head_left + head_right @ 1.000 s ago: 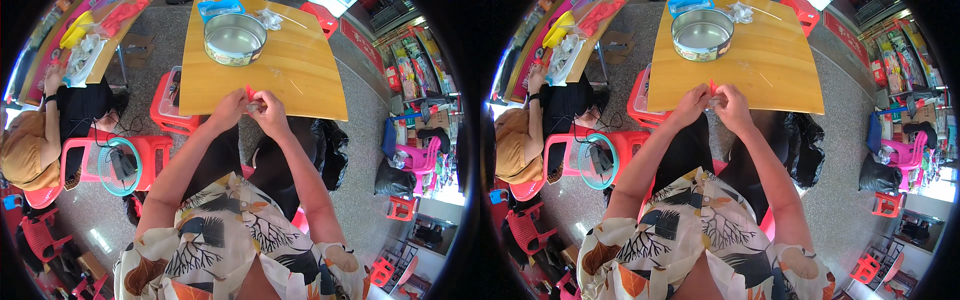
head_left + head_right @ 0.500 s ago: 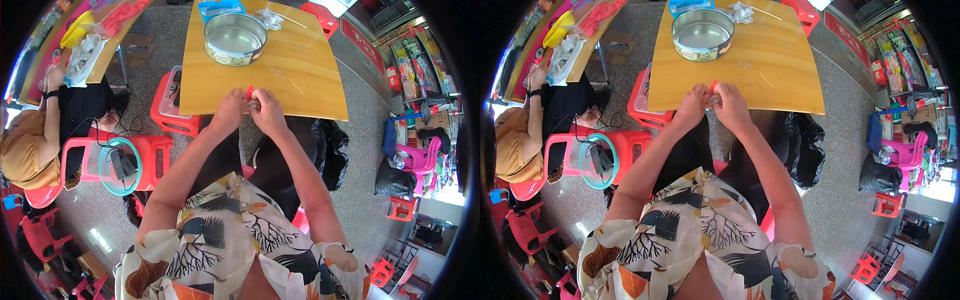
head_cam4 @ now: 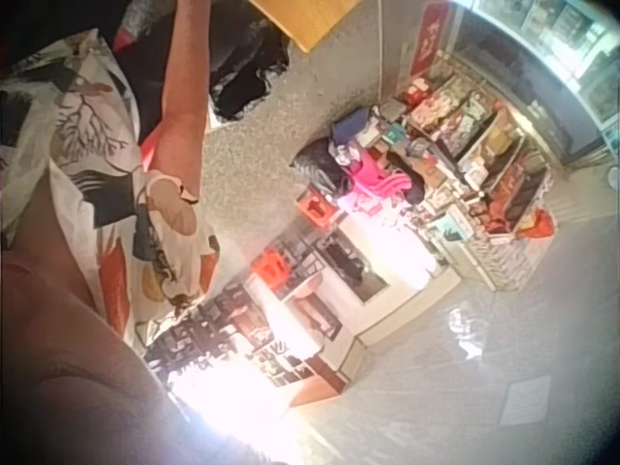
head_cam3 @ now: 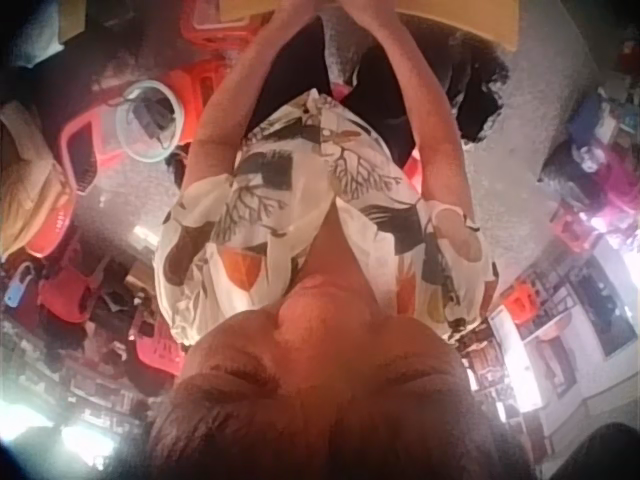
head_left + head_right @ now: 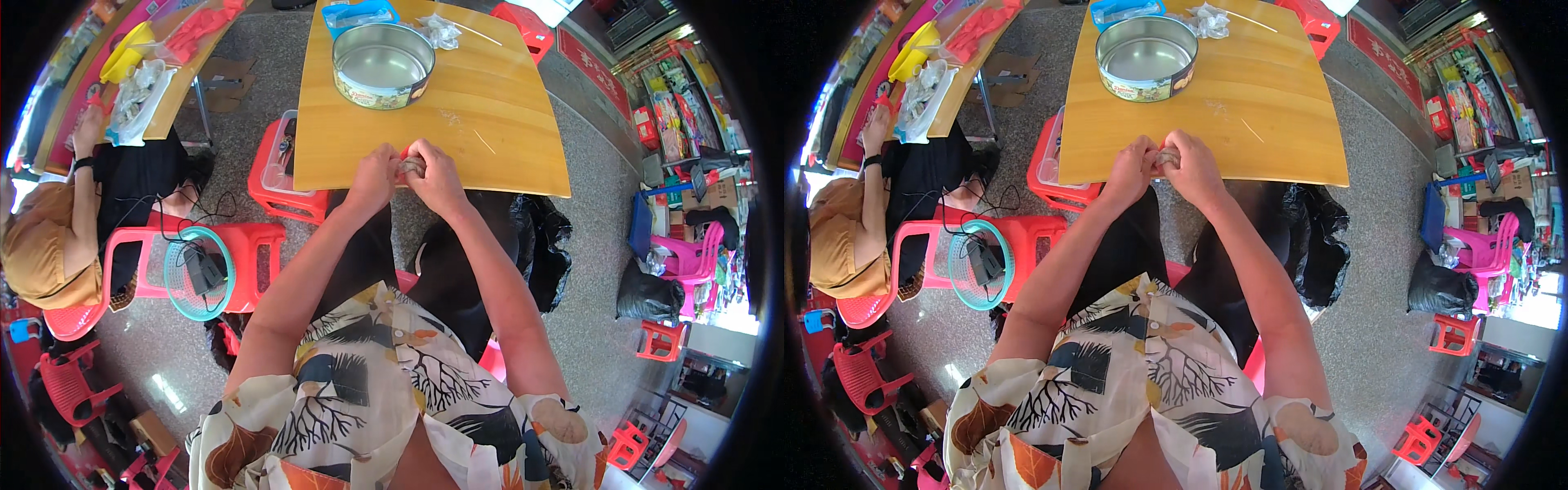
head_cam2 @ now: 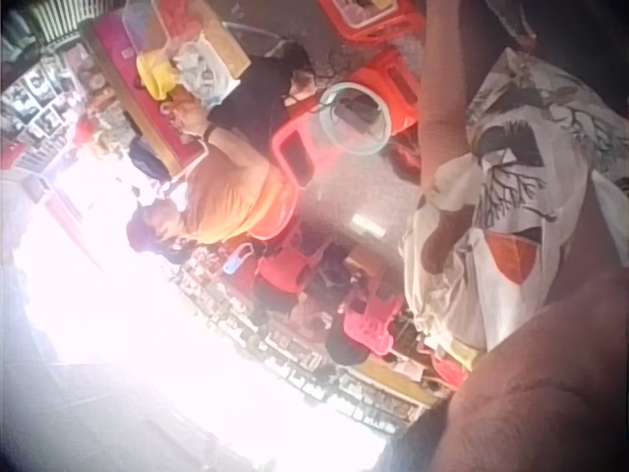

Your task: The person sits at a table and repeatedly wraps small white items in red paper. They pick up a white item, fold it into a red sheet, and place the finished bundle into a metal tin. The process is repeated multiple times throughout the clip.

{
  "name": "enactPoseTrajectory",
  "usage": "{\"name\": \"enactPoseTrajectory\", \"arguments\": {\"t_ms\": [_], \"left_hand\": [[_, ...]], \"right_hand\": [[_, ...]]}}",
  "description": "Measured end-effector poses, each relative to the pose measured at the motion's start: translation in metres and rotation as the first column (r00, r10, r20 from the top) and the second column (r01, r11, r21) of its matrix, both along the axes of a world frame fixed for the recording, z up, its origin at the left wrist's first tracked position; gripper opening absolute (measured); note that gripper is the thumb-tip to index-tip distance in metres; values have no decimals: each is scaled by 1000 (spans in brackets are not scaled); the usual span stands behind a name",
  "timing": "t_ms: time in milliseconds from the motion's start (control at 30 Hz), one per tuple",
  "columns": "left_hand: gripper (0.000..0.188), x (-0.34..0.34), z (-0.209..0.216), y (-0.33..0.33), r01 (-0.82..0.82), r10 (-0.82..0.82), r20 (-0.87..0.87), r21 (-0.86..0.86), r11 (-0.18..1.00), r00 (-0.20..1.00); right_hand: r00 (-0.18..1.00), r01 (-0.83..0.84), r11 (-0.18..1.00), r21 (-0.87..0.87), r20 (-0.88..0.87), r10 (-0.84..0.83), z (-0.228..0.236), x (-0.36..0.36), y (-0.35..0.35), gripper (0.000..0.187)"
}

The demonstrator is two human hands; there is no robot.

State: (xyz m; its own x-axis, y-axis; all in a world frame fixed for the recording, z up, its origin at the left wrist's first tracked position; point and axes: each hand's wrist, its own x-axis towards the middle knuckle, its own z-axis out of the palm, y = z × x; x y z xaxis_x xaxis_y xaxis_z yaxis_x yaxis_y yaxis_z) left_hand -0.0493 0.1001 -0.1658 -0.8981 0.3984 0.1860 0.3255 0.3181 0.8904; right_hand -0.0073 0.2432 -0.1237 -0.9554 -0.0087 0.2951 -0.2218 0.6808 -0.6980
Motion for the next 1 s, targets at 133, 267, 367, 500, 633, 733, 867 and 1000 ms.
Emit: {"name": "enactPoseTrajectory", "arguments": {"t_ms": [133,267,367,500,633,733,867,1000], "left_hand": [[10,-3,4,2,-5,2,153,21,1000,988],[10,-5,3,4,-11,12,138,-5,1000,990],[11,-6,10,4,-50,57,75,-95,994,996],[12,-11,7,2,-77,68,-105,-79,994,992],[9,-4,20,5,-41,41,-5,-20,999,999],[8,-4,24,3,-11,10,70,3,1000,997],[8,-4,33,2,72,-73,105,9,997,992],[15,-8,14,5,130,-166,147,226,965,975]], "right_hand": [[991,-2,990,138,-132,20,-6,-2,-1,22],[981,-36,974,225,-177,77,-6,-5,2,23],[997,-83,996,-15,7,83,1,1,5,24],[991,-99,943,-319,50,122,-5,9,9,24],[998,36,963,-269,64,-19,-7,7,8,18],[991,86,963,-254,120,-57,-7,5,8,17],[999,52,997,-55,3,-52,-2,3,9,21],[987,38,981,191,-158,-8,8,5,5,25]]}}
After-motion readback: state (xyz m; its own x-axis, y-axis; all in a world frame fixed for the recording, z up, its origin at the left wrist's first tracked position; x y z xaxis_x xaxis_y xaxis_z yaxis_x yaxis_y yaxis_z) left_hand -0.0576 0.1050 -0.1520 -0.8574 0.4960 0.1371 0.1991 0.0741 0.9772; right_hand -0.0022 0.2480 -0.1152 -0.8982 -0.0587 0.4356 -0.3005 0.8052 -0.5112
